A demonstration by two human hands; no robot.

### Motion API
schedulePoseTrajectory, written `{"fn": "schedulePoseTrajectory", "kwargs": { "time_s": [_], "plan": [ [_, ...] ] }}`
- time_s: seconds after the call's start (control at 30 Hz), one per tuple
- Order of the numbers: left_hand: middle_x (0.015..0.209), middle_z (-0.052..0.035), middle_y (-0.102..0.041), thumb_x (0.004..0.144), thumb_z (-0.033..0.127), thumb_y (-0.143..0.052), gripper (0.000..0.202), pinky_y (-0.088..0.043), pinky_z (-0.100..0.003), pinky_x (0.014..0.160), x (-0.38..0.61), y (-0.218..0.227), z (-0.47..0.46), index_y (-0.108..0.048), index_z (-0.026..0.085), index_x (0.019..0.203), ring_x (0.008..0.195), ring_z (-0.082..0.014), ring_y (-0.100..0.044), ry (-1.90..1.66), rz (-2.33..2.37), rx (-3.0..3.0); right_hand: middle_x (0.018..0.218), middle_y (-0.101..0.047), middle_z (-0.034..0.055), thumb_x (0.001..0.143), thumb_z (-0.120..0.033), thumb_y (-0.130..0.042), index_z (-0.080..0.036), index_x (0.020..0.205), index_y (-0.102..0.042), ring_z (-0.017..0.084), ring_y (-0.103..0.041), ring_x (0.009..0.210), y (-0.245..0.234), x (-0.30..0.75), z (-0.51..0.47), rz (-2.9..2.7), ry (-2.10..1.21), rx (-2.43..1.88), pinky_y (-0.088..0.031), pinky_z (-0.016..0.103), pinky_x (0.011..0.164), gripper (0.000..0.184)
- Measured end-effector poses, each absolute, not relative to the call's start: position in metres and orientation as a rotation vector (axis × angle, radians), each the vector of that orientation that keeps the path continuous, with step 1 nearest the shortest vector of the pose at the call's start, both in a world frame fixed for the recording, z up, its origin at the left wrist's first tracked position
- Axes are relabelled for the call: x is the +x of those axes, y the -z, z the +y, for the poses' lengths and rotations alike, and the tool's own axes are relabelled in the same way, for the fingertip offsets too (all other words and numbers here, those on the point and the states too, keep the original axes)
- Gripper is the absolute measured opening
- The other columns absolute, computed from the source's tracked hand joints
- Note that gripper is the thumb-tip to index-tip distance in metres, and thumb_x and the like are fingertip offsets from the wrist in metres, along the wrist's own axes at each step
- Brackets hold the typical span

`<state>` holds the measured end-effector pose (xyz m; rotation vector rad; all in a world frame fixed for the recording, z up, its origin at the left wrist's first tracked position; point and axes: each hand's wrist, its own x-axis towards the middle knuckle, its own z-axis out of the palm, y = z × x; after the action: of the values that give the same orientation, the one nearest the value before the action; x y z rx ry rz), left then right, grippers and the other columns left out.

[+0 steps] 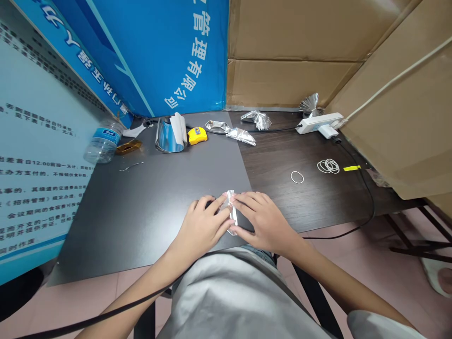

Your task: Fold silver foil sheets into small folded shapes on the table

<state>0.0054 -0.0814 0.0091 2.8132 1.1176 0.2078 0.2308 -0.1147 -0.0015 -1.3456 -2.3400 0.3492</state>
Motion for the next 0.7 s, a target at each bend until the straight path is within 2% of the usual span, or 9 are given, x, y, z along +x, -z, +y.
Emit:
{"fn": "schedulePoseTrajectory", "kwargs": {
  "time_s": [0.17, 0.3, 0.47, 0.7],
  "plan": [
    [0.153, -0.0056, -0.060, 0.106, 0.051, -0.051, 0.036, -0.048, -0.047, 0.091, 0.008, -0.008, -0.081, -0.069, 0.028, 0.126, 0.120, -0.0317, -0.054, -0.224, 1.162, 2.767, 0.147, -0.064, 0.0126, 0.097, -0.046, -0.065, -0.022, 0.148, -0.056, 0.034, -0.057, 0.131, 0.003, 0.233, -0.115, -2.349, -0.351, -1.337, -0.043, 0.058, 0.112, 0.058],
    [0.150, -0.0048, -0.062, 0.103, 0.054, -0.056, 0.039, -0.046, -0.048, 0.092, 0.009, -0.010, -0.080, -0.065, 0.029, 0.132, 0.119, -0.0319, -0.054, -0.232, 1.192, 2.702, 0.147, -0.063, 0.0131, 0.096, -0.048, -0.067, -0.021, 0.150, -0.054, 0.035, -0.056, 0.132, 0.004, 0.234, -0.115, -2.364, -0.351, -1.333, -0.043, 0.057, 0.112, 0.062],
    [0.145, -0.0040, -0.065, 0.097, 0.051, -0.066, 0.043, -0.045, -0.047, 0.091, 0.013, -0.017, -0.077, -0.060, 0.029, 0.133, 0.120, -0.0324, -0.054, -0.221, 1.253, 2.596, 0.147, -0.063, 0.0133, 0.093, -0.060, -0.068, -0.020, 0.151, -0.054, 0.035, -0.056, 0.132, 0.005, 0.237, -0.112, -2.389, -0.349, -1.306, -0.044, 0.056, 0.110, 0.071],
    [0.137, -0.0108, -0.067, 0.095, 0.052, -0.066, 0.065, -0.046, -0.048, 0.092, 0.016, -0.019, -0.079, -0.046, 0.022, 0.149, 0.120, -0.0329, -0.055, -0.208, 1.320, 2.525, 0.141, -0.068, 0.0134, 0.089, -0.074, -0.066, -0.018, 0.142, -0.060, 0.034, -0.060, 0.125, 0.008, 0.241, -0.102, -2.425, -0.318, -1.299, -0.046, 0.049, 0.099, 0.077]
  ]
}}
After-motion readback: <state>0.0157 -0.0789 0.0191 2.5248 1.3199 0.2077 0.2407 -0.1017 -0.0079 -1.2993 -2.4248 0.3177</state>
